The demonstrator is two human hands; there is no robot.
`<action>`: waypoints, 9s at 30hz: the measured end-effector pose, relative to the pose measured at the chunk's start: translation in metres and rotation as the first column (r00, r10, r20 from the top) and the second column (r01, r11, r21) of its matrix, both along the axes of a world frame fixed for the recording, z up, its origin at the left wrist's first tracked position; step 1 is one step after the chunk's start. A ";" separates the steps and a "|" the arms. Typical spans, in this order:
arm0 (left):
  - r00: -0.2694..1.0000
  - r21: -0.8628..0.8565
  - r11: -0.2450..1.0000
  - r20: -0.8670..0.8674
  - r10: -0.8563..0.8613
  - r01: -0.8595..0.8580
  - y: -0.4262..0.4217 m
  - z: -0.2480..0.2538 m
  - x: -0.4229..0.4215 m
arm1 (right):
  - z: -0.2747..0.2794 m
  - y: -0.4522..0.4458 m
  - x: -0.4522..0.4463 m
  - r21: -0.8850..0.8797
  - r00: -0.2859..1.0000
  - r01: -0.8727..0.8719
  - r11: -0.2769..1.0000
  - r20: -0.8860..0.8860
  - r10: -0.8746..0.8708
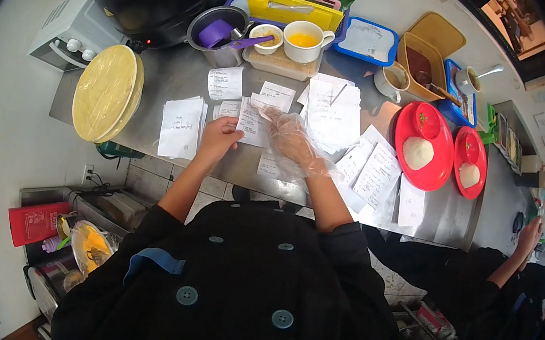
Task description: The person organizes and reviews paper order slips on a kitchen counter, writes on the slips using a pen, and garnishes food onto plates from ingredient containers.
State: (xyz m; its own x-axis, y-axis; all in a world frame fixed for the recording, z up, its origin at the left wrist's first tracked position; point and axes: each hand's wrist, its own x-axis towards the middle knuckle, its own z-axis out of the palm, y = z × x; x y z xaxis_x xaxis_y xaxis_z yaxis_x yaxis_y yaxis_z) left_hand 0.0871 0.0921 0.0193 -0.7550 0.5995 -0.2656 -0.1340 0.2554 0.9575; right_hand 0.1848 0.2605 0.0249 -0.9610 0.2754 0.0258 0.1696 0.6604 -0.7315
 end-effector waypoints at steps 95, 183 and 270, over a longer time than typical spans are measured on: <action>0.994 -0.107 0.994 -0.105 0.000 -0.011 -0.022 -0.023 -0.020 | 0.021 -0.017 -0.010 0.276 0.981 0.008 0.961 0.183 -0.061; 0.916 0.246 0.948 0.294 -0.273 0.203 0.055 0.125 0.041 | 0.036 0.041 0.229 0.441 0.301 0.841 0.315 0.104 -0.948; 0.957 0.420 0.877 0.057 -0.284 0.235 0.096 0.123 0.057 | 0.120 -0.002 0.148 -0.730 0.561 0.545 0.412 -0.048 -0.826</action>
State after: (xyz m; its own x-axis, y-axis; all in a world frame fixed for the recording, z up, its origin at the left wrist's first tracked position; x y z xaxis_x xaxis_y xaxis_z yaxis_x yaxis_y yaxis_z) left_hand 0.1439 0.1884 0.1423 -0.5372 0.8429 -0.0323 -0.2305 -0.1099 0.9669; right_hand 0.3330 0.2586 0.1454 -0.3730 0.9176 -0.1375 -0.0005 -0.1484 -0.9889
